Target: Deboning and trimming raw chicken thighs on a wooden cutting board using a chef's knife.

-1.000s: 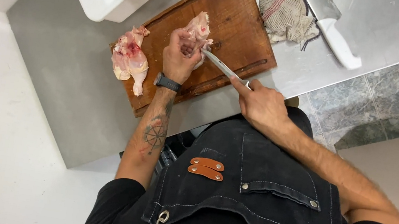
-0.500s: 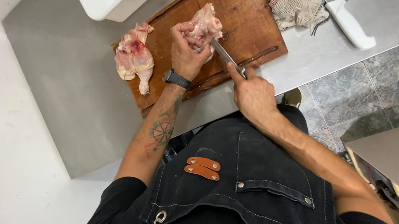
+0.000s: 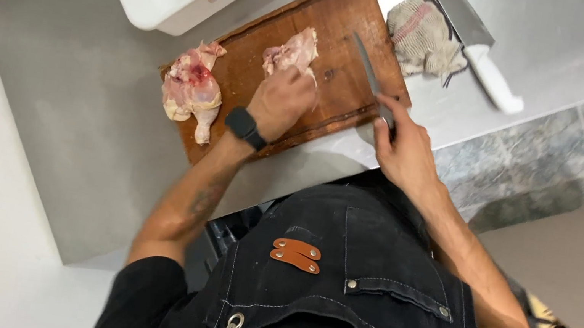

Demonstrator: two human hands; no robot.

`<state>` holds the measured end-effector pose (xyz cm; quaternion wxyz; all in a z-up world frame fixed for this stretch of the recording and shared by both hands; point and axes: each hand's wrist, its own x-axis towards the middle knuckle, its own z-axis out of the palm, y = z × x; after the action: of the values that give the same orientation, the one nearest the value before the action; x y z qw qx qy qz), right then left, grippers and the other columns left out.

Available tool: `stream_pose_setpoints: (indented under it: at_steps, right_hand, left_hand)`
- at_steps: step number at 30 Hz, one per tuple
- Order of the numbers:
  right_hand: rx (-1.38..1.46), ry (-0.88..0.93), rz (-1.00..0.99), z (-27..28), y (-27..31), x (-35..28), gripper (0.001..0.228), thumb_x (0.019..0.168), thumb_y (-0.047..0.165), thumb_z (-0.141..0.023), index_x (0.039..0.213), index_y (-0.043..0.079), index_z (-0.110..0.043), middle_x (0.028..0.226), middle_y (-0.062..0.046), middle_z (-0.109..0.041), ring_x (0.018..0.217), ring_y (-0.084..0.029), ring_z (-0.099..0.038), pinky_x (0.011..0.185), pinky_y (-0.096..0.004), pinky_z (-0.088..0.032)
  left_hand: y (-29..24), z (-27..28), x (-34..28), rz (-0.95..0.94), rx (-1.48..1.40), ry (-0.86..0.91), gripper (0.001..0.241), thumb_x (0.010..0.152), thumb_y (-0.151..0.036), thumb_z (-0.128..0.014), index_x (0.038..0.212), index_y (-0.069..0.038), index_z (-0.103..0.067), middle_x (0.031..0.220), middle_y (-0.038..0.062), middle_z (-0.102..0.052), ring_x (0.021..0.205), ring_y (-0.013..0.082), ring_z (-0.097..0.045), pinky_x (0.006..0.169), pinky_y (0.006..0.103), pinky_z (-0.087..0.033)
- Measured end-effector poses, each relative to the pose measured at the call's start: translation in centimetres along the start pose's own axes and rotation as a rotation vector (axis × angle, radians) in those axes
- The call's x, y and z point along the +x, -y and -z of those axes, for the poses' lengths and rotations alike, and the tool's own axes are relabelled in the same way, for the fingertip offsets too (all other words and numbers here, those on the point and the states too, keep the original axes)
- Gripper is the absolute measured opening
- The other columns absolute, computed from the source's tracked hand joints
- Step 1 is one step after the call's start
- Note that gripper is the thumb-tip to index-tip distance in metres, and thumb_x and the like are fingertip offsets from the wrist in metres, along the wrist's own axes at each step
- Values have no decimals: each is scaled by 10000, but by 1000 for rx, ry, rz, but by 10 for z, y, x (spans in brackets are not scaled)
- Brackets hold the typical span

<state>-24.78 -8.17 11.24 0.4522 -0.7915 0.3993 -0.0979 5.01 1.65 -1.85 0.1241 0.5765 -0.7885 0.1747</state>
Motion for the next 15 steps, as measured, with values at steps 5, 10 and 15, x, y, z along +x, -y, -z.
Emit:
stream_pose_setpoints:
  at_steps: [5, 10, 15]
  right_hand:
    - [-27, 73, 21, 22, -27, 7, 506, 1057, 214, -666, 1560, 241, -614, 1056, -289, -781, 936, -541, -741, 780, -630, -560]
    - [-24, 111, 78, 43, -44, 25, 499, 1053, 136, -681, 1549, 145, -635, 992, -324, -778, 797, -502, -755, 636, -571, -546]
    - [-6, 146, 165, 56, -63, 50, 500, 1051, 81, -692, 1545, 77, -617, 833, -244, -738, 674, -398, -710, 598, -489, -514]
  left_hand:
    - [-15, 59, -25, 36, 66, -16, 35, 988, -99, -683, 1015, -105, -704, 1028, 76, -637, 920, 292, -632, 768, 378, -536]
    - [-82, 75, -31, 446, 159, 91, 238, 951, -261, -689, 1021, -40, -745, 1039, 144, -667, 870, 300, -665, 686, 398, -527]
    - [-101, 49, -16, 1445, -290, 533, 327, 1057, -342, -552, 998, -28, -620, 823, 258, -757, 803, 514, -779, 625, 586, -602]
